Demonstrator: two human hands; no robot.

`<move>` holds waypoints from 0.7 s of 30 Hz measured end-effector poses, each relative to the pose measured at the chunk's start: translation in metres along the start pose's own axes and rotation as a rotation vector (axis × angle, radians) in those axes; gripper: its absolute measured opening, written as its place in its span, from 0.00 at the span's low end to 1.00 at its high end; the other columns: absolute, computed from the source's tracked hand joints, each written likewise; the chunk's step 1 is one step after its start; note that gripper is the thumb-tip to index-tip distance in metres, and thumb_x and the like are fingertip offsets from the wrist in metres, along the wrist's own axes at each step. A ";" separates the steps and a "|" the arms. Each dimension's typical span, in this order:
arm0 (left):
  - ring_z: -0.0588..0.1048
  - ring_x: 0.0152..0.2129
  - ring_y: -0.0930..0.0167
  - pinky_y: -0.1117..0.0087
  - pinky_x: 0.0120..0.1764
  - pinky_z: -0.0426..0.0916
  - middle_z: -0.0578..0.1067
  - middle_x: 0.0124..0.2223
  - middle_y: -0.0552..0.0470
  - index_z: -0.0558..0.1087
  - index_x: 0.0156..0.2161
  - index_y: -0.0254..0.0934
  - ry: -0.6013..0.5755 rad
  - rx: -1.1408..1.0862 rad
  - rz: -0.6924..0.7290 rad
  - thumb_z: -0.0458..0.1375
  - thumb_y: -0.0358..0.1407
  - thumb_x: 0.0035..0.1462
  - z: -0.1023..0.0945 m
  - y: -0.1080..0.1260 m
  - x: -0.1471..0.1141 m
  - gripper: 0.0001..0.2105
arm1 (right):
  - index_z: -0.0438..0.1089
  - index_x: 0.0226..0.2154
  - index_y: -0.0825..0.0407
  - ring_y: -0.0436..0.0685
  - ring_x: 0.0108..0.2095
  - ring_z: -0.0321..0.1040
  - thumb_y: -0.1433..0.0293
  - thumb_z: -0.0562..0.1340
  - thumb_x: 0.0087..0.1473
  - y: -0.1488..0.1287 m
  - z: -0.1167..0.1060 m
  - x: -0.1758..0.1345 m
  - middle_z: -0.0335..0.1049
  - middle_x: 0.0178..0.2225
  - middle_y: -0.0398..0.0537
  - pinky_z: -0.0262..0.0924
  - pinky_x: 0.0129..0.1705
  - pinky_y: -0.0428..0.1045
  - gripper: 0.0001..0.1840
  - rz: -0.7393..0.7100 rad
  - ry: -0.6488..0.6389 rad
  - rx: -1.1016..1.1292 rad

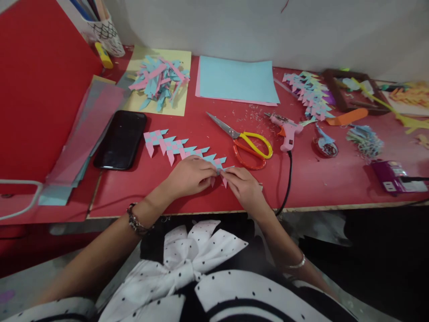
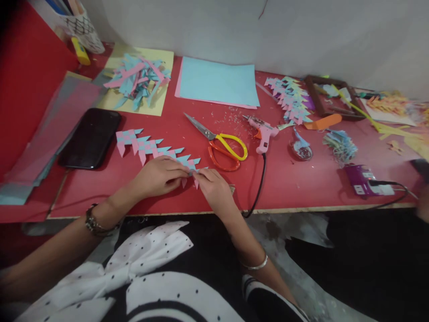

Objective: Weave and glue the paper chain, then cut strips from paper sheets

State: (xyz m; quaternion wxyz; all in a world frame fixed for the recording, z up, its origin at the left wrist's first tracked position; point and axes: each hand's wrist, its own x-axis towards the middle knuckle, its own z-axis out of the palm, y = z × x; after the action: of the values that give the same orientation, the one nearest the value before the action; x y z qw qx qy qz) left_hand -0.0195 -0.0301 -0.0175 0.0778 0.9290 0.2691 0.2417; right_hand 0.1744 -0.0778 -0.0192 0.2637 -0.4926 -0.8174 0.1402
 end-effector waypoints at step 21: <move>0.75 0.33 0.72 0.69 0.38 0.66 0.78 0.38 0.57 0.73 0.34 0.41 -0.026 0.039 -0.027 0.48 0.28 0.51 0.001 0.001 0.000 0.12 | 0.68 0.46 0.49 0.55 0.42 0.66 0.76 0.49 0.55 -0.006 0.001 -0.007 0.70 0.41 0.50 0.62 0.45 0.53 0.20 0.022 -0.001 0.006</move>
State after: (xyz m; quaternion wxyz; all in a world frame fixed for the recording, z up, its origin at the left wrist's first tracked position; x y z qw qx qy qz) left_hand -0.0185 -0.0309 -0.0180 0.0664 0.9298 0.2851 0.2232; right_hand 0.1720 -0.0866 -0.0192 0.2633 -0.5006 -0.8116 0.1459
